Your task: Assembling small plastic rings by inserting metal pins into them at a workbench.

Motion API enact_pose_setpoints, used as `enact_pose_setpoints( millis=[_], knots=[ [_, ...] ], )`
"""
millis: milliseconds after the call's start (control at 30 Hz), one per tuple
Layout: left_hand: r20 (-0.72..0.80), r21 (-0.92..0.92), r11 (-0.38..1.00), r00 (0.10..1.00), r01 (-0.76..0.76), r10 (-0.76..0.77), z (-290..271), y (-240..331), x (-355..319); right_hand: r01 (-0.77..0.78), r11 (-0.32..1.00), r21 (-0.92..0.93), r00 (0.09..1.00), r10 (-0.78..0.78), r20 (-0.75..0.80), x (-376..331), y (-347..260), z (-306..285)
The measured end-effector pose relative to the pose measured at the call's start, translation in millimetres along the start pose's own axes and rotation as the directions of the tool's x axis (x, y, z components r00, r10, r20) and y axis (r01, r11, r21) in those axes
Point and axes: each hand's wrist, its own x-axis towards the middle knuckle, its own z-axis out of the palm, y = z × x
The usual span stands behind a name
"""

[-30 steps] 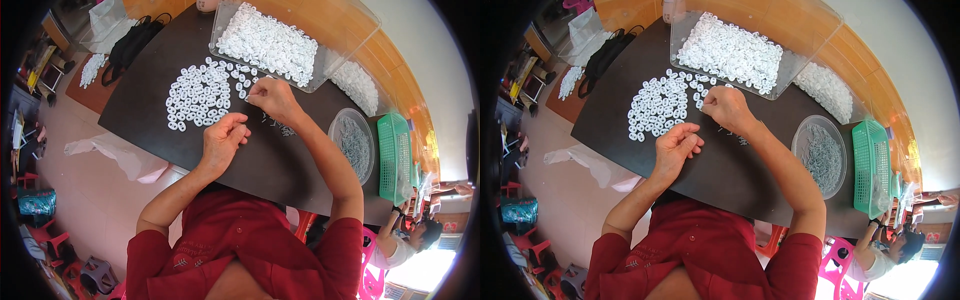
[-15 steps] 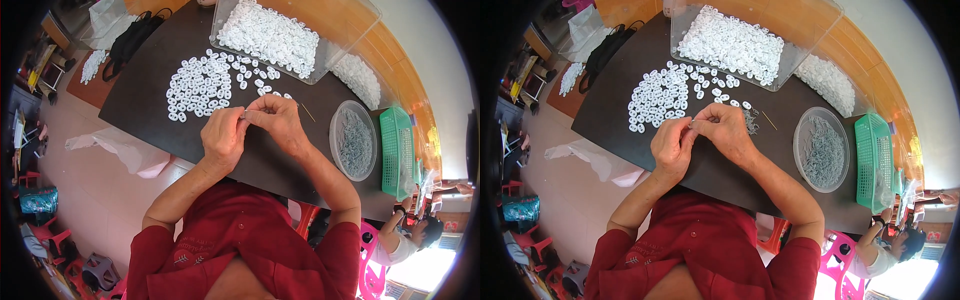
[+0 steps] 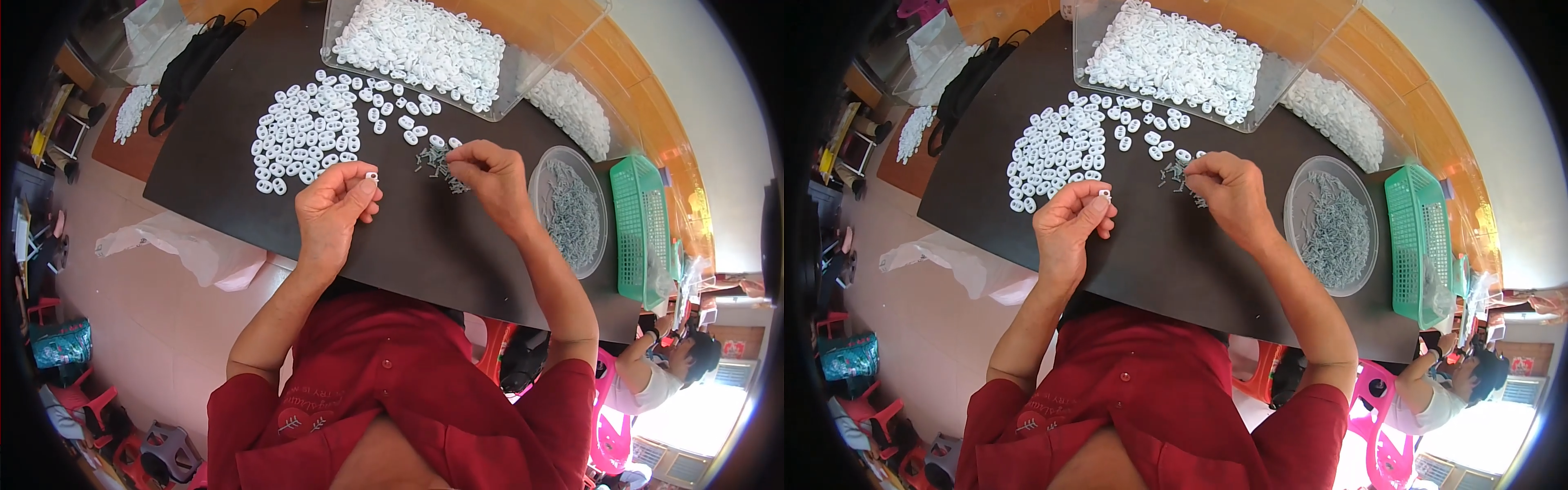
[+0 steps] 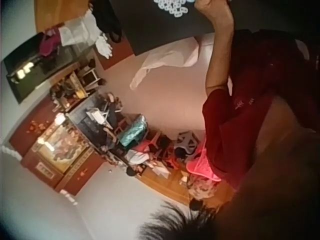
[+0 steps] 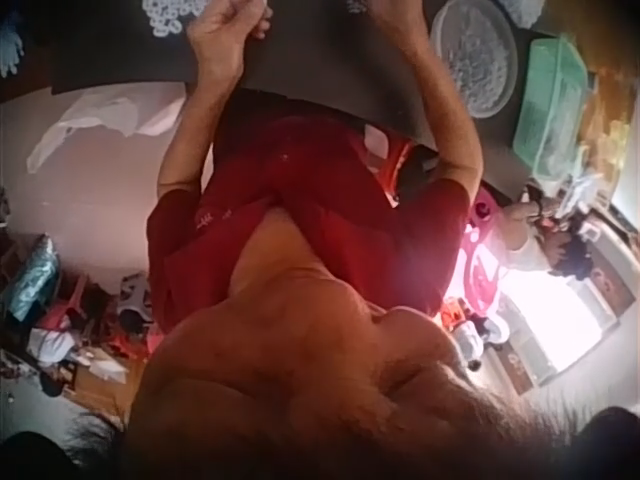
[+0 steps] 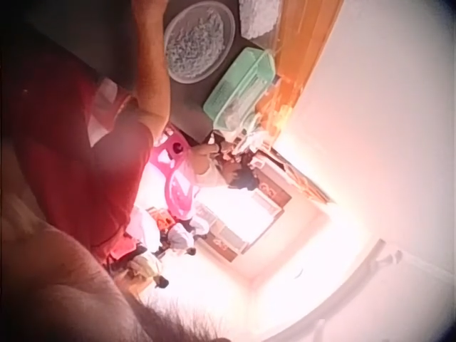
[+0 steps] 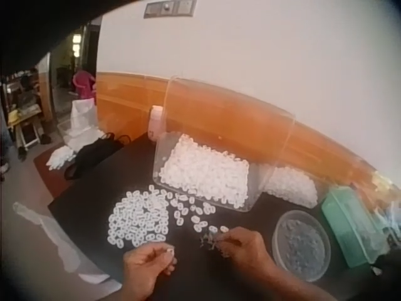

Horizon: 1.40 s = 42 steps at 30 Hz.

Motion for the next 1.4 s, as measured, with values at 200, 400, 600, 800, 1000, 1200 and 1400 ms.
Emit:
enact_pose_setpoints(
  millis=[200, 400, 600, 800, 1000, 1200, 1400],
  knots=[
    [0.031, -0.021, 0.996, 0.996, 0.086, -0.085, 1, -7, -1, 0.366, 0.801, -0.474, 0.922, -0.38, 0.07, 6, 12, 17],
    [0.056, 0.008, 0.995, 0.994, 0.097, -0.097, 0, -10, 0, 0.586, 0.541, -0.604, 0.771, -0.602, 0.208, 20, 21, 30],
    [0.061, 0.018, 0.995, 0.993, 0.097, -0.098, -1, -11, 0, 0.658, 0.394, -0.642, 0.703, -0.628, 0.336, 22, 15, 33],
    [0.057, 0.011, 0.995, 0.994, 0.098, -0.098, -2, -11, -1, 0.674, 0.268, -0.688, 0.65, -0.659, 0.379, 15, 6, 35],
    [0.053, -0.081, 0.988, 0.99, 0.132, -0.128, 0, -5, -4, 0.61, 0.691, -0.387, 0.79, -0.567, 0.234, -7, -20, 36],
    [0.108, -0.06, 0.986, 0.983, 0.154, -0.147, 6, -5, -7, 0.213, 0.973, -0.093, 0.967, -0.196, 0.16, -20, -31, 39],
    [0.132, -0.059, 0.984, 0.978, 0.17, -0.161, 9, -6, -9, 0.154, 0.986, -0.064, 0.975, -0.141, 0.172, -22, -30, 38]
  ],
)
